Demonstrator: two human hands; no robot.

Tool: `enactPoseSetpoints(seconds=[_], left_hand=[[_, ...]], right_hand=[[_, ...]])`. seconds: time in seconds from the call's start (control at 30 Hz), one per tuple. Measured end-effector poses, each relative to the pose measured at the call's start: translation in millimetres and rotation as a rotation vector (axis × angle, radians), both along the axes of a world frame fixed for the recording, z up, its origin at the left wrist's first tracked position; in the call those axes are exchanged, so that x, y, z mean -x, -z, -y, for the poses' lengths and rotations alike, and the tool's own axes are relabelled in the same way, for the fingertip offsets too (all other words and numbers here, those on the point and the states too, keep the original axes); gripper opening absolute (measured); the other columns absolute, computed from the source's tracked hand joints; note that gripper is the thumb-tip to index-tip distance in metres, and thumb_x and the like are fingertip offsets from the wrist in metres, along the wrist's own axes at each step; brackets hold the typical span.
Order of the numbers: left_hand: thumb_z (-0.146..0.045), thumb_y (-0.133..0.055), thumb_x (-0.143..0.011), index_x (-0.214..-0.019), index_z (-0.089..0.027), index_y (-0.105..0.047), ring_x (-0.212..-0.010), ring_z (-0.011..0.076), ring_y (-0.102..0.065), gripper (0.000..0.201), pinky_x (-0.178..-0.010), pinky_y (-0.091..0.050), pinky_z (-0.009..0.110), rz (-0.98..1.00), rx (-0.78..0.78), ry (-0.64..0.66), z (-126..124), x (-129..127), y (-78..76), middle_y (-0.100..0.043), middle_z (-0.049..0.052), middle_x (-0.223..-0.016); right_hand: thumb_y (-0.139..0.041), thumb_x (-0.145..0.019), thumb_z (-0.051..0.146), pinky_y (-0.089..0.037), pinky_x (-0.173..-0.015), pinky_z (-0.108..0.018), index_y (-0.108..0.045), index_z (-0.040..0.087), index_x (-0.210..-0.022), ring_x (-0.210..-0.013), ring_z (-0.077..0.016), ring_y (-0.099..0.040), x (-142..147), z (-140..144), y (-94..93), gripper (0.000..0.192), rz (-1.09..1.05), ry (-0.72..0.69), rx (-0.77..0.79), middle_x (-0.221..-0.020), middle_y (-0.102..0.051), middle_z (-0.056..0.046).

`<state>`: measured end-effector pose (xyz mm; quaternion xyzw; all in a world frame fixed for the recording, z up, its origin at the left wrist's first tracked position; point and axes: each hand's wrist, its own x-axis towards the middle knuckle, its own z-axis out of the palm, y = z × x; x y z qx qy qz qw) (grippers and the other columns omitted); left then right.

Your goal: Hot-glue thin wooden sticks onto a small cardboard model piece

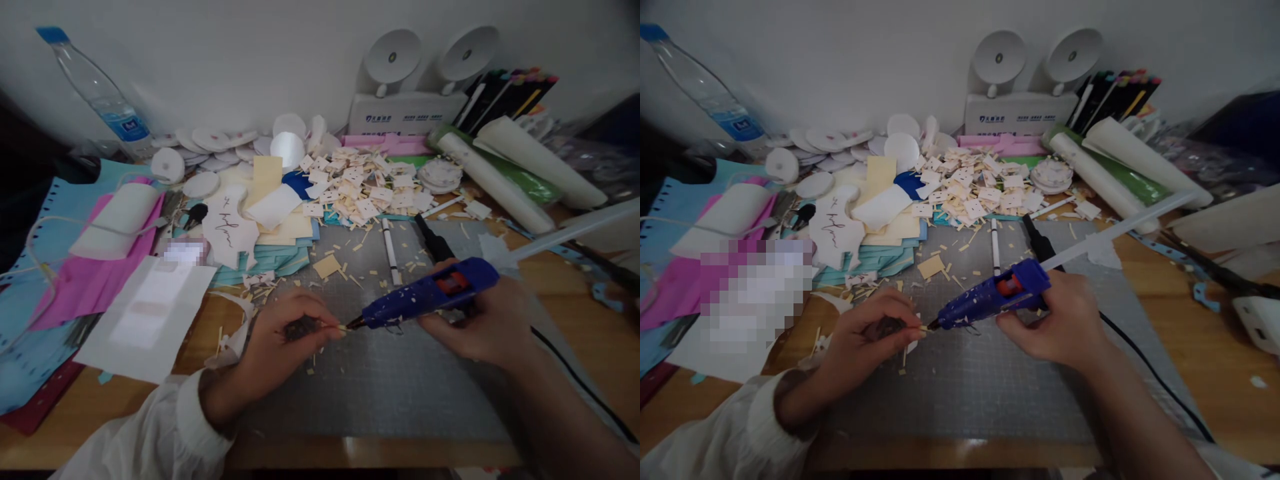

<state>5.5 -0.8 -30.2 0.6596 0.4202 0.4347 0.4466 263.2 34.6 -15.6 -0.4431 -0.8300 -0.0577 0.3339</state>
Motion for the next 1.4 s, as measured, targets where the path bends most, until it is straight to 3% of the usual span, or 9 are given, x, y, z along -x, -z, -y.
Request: enactPoseSetpoints(seconds=[1.13, 1.4], left_hand=[[-0.019, -0.073, -0.077, -0.079, -0.020, -0.069, -0.075, 0.0149, -0.060, 0.005, -0.071, -0.047, 0.027, 0.010, -0.001, 0.007, -2.2, -1.2, 1.1, -0.064, 0.002, -0.078], [-0.017, -0.073, -0.076, -0.079, -0.020, -0.069, -0.076, 0.0144, -0.059, 0.007, -0.070, -0.046, 0.026, 0.004, -0.011, -0.009, -1.3, 0.4, 0.9, -0.064, 0.002, -0.079]], right_hand=[[-0.055, -0.070, 0.037, -0.037, -0.036, -0.025, -0.057, 0.018, -0.072, -0.033, -0.0163, -0.053, -4.3, -0.9, 1.4, 0.018, 0.069, -0.006, -0.023, -0.042, -0.052, 0.003], [-0.057, -0.069, 0.037, -0.040, -0.040, -0.027, -0.057, 0.020, -0.071, -0.038, -0.0177, -0.057, -8.3, -2.4, 1.0, 0.017, 0.069, -0.022, -0.048, -0.047, -0.058, 0.001]])
